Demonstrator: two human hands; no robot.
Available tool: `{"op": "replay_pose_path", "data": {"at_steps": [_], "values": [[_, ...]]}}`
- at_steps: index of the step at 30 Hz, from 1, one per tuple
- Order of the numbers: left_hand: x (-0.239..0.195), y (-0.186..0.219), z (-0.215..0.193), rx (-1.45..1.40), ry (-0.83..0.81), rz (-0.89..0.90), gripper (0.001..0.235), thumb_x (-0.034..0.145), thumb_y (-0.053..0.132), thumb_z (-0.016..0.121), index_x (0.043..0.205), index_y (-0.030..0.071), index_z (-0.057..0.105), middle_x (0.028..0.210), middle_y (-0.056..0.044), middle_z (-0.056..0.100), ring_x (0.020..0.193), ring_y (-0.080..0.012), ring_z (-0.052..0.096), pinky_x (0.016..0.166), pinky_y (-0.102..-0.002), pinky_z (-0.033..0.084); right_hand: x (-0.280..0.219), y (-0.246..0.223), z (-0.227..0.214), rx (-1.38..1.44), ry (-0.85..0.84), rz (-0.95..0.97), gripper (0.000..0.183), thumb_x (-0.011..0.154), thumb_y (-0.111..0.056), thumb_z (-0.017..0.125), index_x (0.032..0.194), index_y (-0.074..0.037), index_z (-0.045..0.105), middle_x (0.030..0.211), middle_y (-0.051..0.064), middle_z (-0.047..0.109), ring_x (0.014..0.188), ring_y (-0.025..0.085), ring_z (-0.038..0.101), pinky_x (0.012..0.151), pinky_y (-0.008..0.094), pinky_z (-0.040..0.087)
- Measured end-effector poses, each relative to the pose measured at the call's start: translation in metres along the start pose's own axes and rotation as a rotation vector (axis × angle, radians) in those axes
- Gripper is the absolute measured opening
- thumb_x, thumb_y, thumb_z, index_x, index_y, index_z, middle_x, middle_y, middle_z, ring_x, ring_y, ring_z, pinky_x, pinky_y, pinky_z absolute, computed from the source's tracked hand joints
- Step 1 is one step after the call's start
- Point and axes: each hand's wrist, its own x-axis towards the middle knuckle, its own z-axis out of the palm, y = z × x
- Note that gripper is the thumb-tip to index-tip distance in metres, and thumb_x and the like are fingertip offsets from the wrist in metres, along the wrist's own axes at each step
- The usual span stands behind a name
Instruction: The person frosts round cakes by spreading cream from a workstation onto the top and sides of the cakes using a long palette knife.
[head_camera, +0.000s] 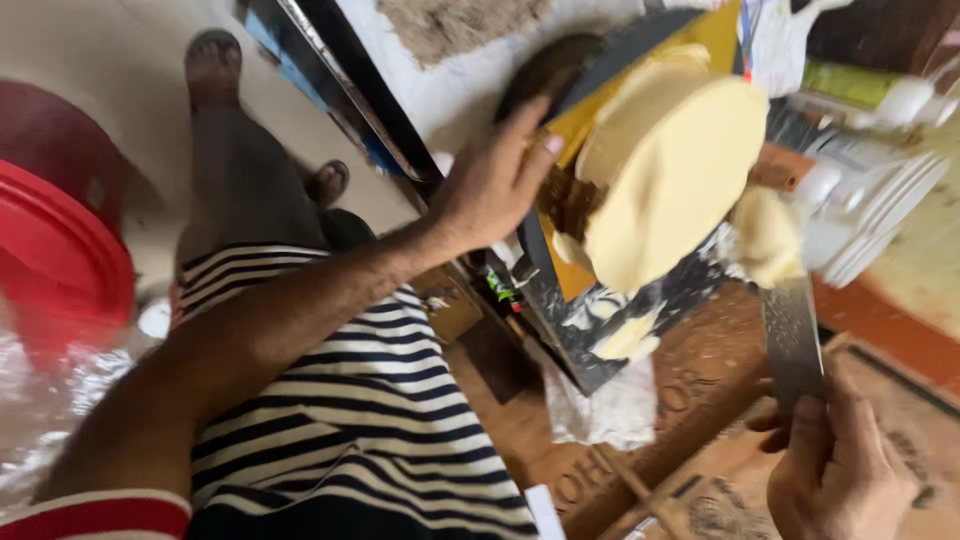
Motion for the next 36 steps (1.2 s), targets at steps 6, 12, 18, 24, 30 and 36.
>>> {"op": "replay_pose_path", "data": {"at_steps": [6,12,18,24,30,36], "values": [[0.013,-0.003,0.004,0.124,0.301,0.554,0.040,0.121,0.036,0.040,0.143,0.003,0.046,0.104,-0.010,0.073,0.080,-0.0133,0.071,0.062,-0.027,0.061,0.076,-0.130,-0.017,-0.966,-0.070,-0.403,0.045,0.097,-0.007,0.066,0.139,-0.024,0.066,0.095,0.009,0.069,0.074,0.027,0.070,0.061,0.041,0.060],[0.023,0.007,0.006,0.082,0.127,0.369,0.048,0.111,0.037,0.047,0.141,0.001,0.053,0.092,-0.014,0.074,0.053,-0.0124,0.065,0.038,-0.030,0.052,0.115,-0.154,-0.015,-1.319,-0.169,-0.503,0.049,0.102,-0.018,0.067,0.149,-0.033,0.064,0.102,0.007,0.061,0.084,0.027,0.065,0.061,0.035,0.057],[0.037,0.009,0.007,0.098,0.192,0.443,0.048,0.115,0.043,0.047,0.140,0.003,0.055,0.094,-0.010,0.075,0.067,-0.0143,0.071,0.051,-0.030,0.058,0.083,-0.173,-0.012,-1.413,-0.210,-0.586,0.047,0.103,-0.019,0.061,0.148,-0.032,0.070,0.097,0.003,0.059,0.079,0.022,0.061,0.060,0.035,0.055],[0.036,0.015,0.002,0.144,0.132,0.370,0.049,0.110,0.042,0.048,0.137,0.003,0.057,0.089,-0.010,0.075,0.055,-0.0138,0.069,0.038,-0.030,0.053,0.097,-0.153,-0.012,-1.566,0.029,-0.638,0.032,0.109,-0.017,0.057,0.136,-0.031,0.066,0.099,-0.001,0.051,0.085,0.016,0.056,0.065,0.027,0.047],[0.053,0.017,0.005,0.165,0.082,0.344,0.047,0.109,0.044,0.048,0.136,0.007,0.060,0.074,-0.006,0.071,0.047,-0.0146,0.064,0.037,-0.034,0.049,0.085,-0.155,-0.017,-1.456,-0.146,-0.654,0.045,0.106,-0.017,0.064,0.148,-0.032,0.071,0.102,0.002,0.054,0.078,0.019,0.052,0.068,0.031,0.048],[0.067,0.024,0.007,0.143,0.177,0.415,0.044,0.111,0.042,0.047,0.126,0.005,0.064,0.080,-0.006,0.069,0.048,-0.0099,0.060,0.037,-0.029,0.050,0.077,-0.150,-0.010,-1.421,0.013,-0.703,0.032,0.110,-0.021,0.064,0.142,-0.024,0.070,0.103,0.006,0.053,0.086,0.023,0.059,0.069,0.032,0.048]]}}
